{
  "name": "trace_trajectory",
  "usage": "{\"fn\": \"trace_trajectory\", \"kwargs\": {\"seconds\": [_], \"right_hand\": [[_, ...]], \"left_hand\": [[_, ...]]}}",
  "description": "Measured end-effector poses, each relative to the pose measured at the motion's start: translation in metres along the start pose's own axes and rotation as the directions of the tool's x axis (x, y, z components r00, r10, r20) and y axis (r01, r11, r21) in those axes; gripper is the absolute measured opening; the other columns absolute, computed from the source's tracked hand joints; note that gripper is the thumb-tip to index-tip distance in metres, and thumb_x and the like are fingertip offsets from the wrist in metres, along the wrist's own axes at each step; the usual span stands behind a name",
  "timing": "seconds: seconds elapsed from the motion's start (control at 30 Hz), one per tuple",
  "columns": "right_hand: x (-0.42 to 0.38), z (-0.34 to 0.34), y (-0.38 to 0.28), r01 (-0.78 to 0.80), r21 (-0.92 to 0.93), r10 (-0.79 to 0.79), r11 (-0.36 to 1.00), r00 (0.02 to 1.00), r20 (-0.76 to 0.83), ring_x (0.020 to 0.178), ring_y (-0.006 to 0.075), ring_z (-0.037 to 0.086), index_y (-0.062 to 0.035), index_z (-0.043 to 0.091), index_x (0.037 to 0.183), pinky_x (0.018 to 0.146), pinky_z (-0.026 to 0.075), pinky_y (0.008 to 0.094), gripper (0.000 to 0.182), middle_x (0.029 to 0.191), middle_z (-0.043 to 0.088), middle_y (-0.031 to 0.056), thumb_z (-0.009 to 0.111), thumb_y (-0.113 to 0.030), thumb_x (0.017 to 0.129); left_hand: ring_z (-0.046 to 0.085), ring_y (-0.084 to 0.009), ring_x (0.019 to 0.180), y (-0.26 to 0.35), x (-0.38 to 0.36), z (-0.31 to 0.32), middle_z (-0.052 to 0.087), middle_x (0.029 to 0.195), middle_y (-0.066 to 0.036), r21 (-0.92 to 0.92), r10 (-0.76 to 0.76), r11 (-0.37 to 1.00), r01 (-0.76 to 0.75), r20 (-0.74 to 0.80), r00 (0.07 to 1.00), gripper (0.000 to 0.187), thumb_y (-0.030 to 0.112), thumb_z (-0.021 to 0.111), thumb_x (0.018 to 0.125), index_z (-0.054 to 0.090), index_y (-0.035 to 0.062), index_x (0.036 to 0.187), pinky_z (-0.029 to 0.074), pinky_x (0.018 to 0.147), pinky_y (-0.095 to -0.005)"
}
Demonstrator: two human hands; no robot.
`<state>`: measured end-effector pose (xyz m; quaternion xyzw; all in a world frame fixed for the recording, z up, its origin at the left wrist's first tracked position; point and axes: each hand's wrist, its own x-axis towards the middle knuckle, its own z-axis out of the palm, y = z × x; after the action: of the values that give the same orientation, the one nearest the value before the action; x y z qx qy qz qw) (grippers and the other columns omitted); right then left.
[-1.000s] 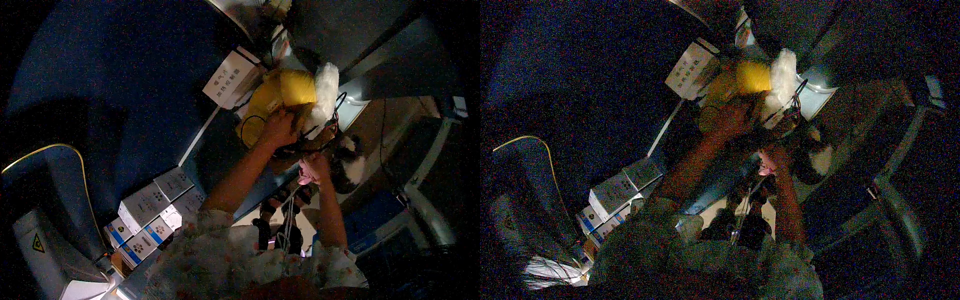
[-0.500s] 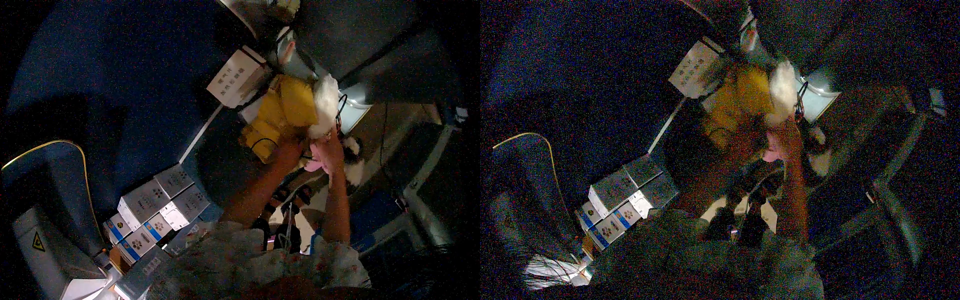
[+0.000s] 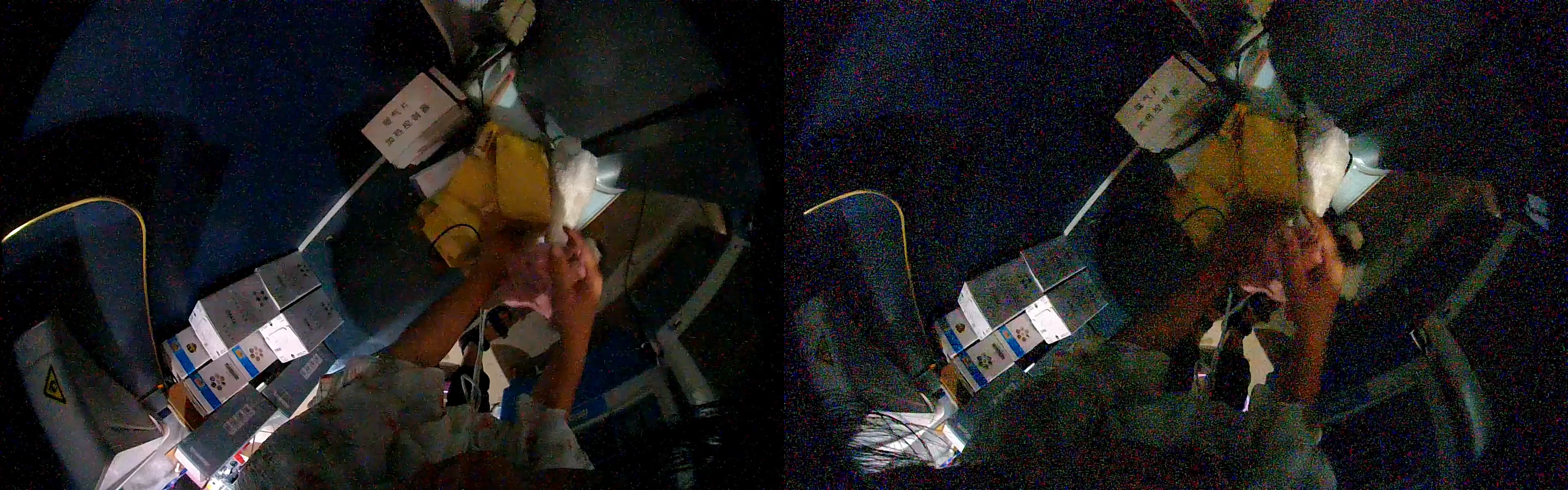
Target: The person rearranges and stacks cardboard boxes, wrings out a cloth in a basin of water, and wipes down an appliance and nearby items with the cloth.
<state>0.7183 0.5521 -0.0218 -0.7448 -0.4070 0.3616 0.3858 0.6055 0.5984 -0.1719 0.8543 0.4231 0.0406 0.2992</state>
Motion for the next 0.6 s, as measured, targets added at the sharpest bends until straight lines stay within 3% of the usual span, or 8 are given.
{"fn": "trace_trajectory", "kwargs": {"seconds": [0.07,0.1,0.2,0.23,0.3,0.43,0.53,0.6], "right_hand": [[0.032,-0.001,0.011,-0.241,0.615,0.183,0.751,0.971,0.156,0.09,0.02,0.056,-0.0056,0.044,0.123,0.075,0.047,0.0294,0.04,0.099,0.057,0.0088,0.05,-0.027,0.089],[0.055,0.006,0.014,-0.268,0.708,0.179,0.653,0.963,0.199,0.093,0.0202,0.055,-0.0052,0.044,0.122,0.078,0.046,0.0303,0.042,0.102,0.056,0.0096,0.046,-0.032,0.09],[0.113,0.051,0.077,-0.296,0.805,0.127,0.514,0.955,0.27,0.1,0.0194,0.052,-0.0057,0.045,0.119,0.085,0.042,0.0315,0.045,0.108,0.053,0.0086,0.039,-0.04,0.092],[0.122,0.069,0.102,-0.228,0.742,0.146,0.63,0.974,0.176,0.1,0.0194,0.052,-0.0061,0.046,0.117,0.085,0.042,0.0314,0.043,0.108,0.053,0.0078,0.041,-0.04,0.091],[0.128,0.084,0.13,-0.23,0.763,0.167,0.604,0.973,0.16,0.098,0.0181,0.052,-0.0069,0.047,0.114,0.083,0.043,0.0304,0.04,0.107,0.054,0.0066,0.045,-0.039,0.09],[0.129,0.079,0.131,-0.282,0.74,0.25,0.611,0.955,0.158,0.092,0.0154,0.053,-0.0075,0.05,0.107,0.08,0.044,0.0287,0.035,0.101,0.054,0.0048,0.051,-0.037,0.087],[0.117,0.077,0.131,-0.292,0.749,0.291,0.594,0.947,0.139,0.094,0.0167,0.053,-0.0066,0.051,0.106,0.08,0.044,0.0286,0.042,0.103,0.055,0.0047,0.045,-0.044,0.089],[0.127,0.056,0.149,-0.507,0.819,-0.229,0.269,0.792,0.566,0.1,0.0191,0.051,-0.0054,0.047,0.114,0.083,0.043,0.0297,0.052,0.112,0.052,0.0062,0.037,-0.05,0.089]], "left_hand": [[0.051,-0.0344,0.099,0.007,0.006,0.006,0.048,0.114,-0.02,-0.007,-0.003,1.0,0.003,-0.048,0.999,0.045,0.019,0.055,0.075,0.048,0.0079,0.118,0.036,0.089,-0.0482],[0.051,-0.0344,0.099,0.006,0.009,0.005,0.048,0.114,-0.02,-0.021,-0.012,1.0,0.01,-0.07,0.997,0.045,0.019,0.056,0.074,0.048,0.0077,0.118,0.036,0.09,-0.0482],[0.05,-0.0343,0.099,0.01,0.012,0.004,0.047,0.115,-0.02,-0.063,-0.045,0.997,0.037,-0.124,0.991,0.046,0.02,0.056,0.074,0.048,0.0072,0.118,0.035,0.09,-0.0479],[0.05,-0.0343,0.099,0.014,0.011,0.001,0.047,0.115,-0.02,-0.091,-0.057,0.995,0.046,-0.131,0.99,0.046,0.021,0.057,0.074,0.048,0.007,0.117,0.035,0.091,-0.0478],[0.05,-0.0343,0.1,0.02,0.006,-0.008,0.047,0.115,-0.019,-0.153,-0.073,0.987,0.05,-0.148,0.986,0.046,0.022,0.057,0.074,0.048,0.0066,0.117,0.035,0.091,-0.0477],[0.05,-0.0343,0.1,0.035,0.003,-0.047,0.046,0.116,-0.019,-0.317,-0.112,0.948,0.044,-0.201,0.973,0.047,0.023,0.059,0.074,0.048,0.0059,0.117,0.034,0.092,-0.0473],[0.05,-0.0343,0.1,0.041,0.019,-0.091,0.046,0.117,-0.018,-0.379,-0.163,0.924,0.048,-0.278,0.947,0.048,0.024,0.059,0.074,0.048,0.0054,0.117,0.033,0.093,-0.0471],[0.047,-0.0333,0.104,0.034,0.042,-0.096,0.044,0.119,-0.017,-0.344,-0.205,0.935,0.088,-0.319,0.926,0.048,0.026,0.061,0.073,0.049,0.0042,0.114,0.032,0.095,-0.0466]]}}
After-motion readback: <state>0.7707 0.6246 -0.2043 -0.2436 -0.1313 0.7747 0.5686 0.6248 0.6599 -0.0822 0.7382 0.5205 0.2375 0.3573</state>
